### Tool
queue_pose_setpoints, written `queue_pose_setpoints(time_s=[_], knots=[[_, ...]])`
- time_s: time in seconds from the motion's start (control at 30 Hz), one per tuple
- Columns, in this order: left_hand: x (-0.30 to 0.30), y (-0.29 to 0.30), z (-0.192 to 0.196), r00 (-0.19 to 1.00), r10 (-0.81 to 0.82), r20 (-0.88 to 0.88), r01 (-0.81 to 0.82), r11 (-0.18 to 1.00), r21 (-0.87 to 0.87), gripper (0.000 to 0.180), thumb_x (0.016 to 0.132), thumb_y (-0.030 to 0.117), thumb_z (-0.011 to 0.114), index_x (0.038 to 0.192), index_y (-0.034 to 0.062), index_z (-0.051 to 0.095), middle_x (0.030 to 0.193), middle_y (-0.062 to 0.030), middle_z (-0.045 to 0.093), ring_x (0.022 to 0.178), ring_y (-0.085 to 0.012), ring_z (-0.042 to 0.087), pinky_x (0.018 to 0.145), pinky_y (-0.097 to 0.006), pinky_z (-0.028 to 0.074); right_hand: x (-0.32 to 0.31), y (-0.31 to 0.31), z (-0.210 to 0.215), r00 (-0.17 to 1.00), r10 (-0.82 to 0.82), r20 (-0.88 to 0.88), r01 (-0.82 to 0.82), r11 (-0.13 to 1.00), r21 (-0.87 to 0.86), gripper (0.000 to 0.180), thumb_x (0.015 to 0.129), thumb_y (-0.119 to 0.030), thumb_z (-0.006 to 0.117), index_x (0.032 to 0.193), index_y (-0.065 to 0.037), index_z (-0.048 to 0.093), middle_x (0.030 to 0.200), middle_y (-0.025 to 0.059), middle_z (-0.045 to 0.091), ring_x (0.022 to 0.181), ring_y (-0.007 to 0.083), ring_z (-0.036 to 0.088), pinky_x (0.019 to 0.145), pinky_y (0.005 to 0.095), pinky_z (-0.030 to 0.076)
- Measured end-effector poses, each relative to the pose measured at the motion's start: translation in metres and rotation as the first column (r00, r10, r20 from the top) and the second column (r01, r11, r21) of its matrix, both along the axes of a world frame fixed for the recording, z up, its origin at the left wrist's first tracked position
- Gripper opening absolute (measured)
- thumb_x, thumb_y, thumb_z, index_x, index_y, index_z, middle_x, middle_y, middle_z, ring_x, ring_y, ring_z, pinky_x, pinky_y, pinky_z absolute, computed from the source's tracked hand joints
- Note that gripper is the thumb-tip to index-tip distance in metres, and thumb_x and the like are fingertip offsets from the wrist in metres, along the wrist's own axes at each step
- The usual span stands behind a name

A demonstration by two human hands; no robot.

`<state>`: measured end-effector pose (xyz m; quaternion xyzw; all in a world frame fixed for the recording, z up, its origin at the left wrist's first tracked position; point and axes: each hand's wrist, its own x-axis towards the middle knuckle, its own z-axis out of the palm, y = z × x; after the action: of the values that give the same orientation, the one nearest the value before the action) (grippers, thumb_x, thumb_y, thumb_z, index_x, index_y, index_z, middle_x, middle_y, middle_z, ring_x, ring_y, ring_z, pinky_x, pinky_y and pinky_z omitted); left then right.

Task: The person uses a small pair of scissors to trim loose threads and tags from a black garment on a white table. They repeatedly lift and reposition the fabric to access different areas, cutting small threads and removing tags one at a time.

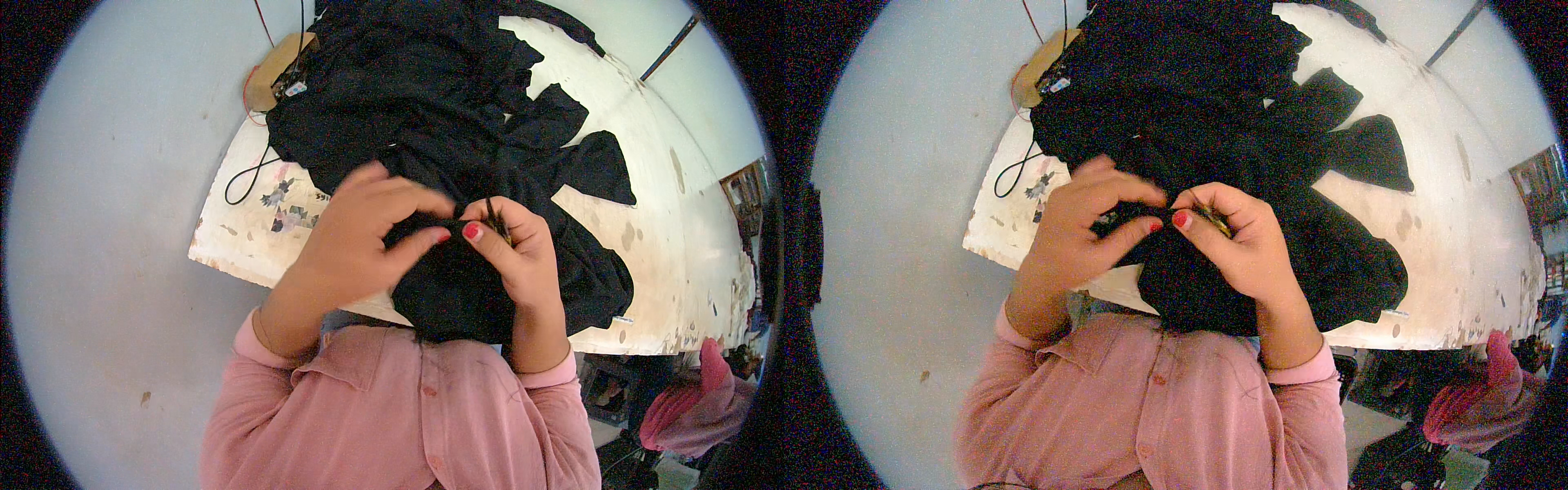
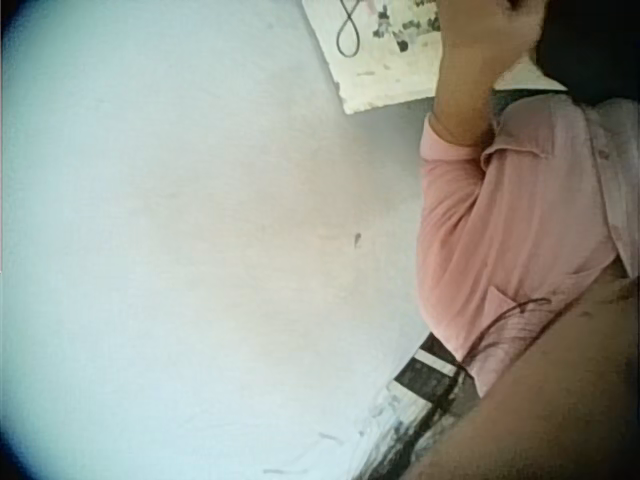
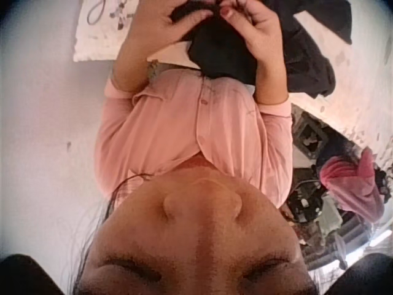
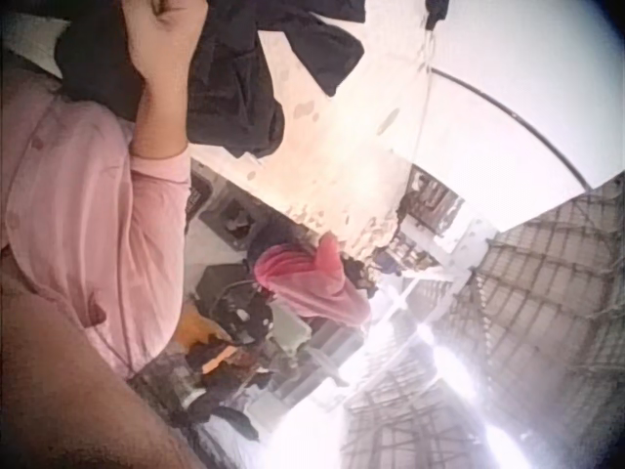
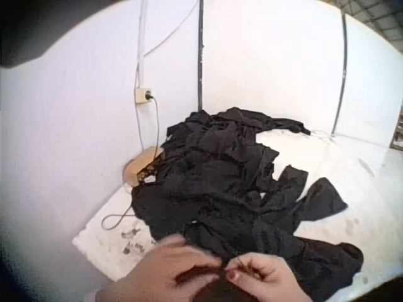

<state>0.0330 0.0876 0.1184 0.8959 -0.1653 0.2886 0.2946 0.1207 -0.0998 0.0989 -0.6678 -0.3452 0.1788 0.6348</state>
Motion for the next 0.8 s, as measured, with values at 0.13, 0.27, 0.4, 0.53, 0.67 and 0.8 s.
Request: queue_pose_setpoints(time_s=[0.13,0.27,0.4,0.53,0.67,0.8], knots=[[0.000,0.001,-0.010,0.865,-0.236,-0.442,-0.118,0.762,-0.636,0.018,0.079,0.013,0.075,0.092,0.0031,0.067,0.083,-0.0002,0.066,0.074,-0.0066,0.059,0.065,-0.024,0.047,0.002,-0.001,0.005,0.869,-0.283,0.405,0.304,0.953,0.013,0.027,0.088,-0.012,0.061,0.114,-0.003,0.060,0.087,0.0082,0.058,0.078,0.0157,0.052,0.072,0.0265,0.042],[0.010,0.006,-0.019,0.828,-0.304,-0.471,-0.152,0.688,-0.710,0.017,0.081,0.012,0.074,0.093,0.0021,0.067,0.083,0.0000,0.066,0.076,-0.0060,0.059,0.068,-0.023,0.048,-0.020,-0.020,0.024,0.839,-0.082,0.537,0.081,0.996,0.026,0.039,0.088,-0.012,0.059,0.123,0.003,0.055,0.087,0.0147,0.057,0.073,0.0246,0.054,0.069,0.0306,0.044],[0.010,0.006,-0.021,0.775,-0.437,-0.456,-0.186,0.532,-0.826,0.018,0.081,0.011,0.072,0.095,0.0014,0.068,0.085,-0.0020,0.068,0.077,-0.0083,0.061,0.070,-0.023,0.049,-0.026,-0.014,0.014,0.803,-0.100,0.588,0.177,0.981,-0.076,0.037,0.082,-0.006,0.065,0.118,0.001,0.059,0.086,0.0159,0.064,0.069,0.0264,0.061,0.064,0.0309,0.049],[0.009,0.007,-0.024,0.747,-0.557,-0.364,-0.177,0.360,-0.916,0.020,0.082,0.011,0.071,0.100,0.0016,0.068,0.088,-0.0037,0.069,0.078,-0.0101,0.063,0.072,-0.024,0.049,-0.021,-0.010,0.001,0.754,-0.178,0.632,0.284,0.956,-0.069,0.033,0.081,-0.006,0.066,0.114,-0.001,0.063,0.092,0.0176,0.067,0.077,0.0293,0.066,0.069,0.0330,0.053],[0.009,0.006,-0.030,0.745,-0.536,-0.396,-0.191,0.398,-0.897,0.020,0.083,0.011,0.070,0.100,0.0009,0.069,0.089,-0.0043,0.069,0.079,-0.0102,0.063,0.074,-0.024,0.049,-0.020,-0.006,0.000,0.765,-0.178,0.619,0.278,0.958,-0.068,0.029,0.083,-0.003,0.064,0.113,0.001,0.064,0.094,0.0168,0.067,0.081,0.0230,0.066,0.073,0.0274,0.049],[0.011,0.005,-0.032,0.759,-0.539,-0.364,-0.149,0.401,-0.904,0.019,0.084,0.012,0.069,0.099,0.0011,0.070,0.088,-0.0035,0.069,0.080,-0.0093,0.062,0.073,-0.024,0.048,-0.015,-0.003,-0.003,0.678,-0.196,0.708,0.299,0.954,-0.022,0.034,0.078,-0.005,0.068,0.111,-0.003,0.065,0.091,0.0149,0.067,0.074,0.0278,0.065,0.066,0.0329,0.052]])
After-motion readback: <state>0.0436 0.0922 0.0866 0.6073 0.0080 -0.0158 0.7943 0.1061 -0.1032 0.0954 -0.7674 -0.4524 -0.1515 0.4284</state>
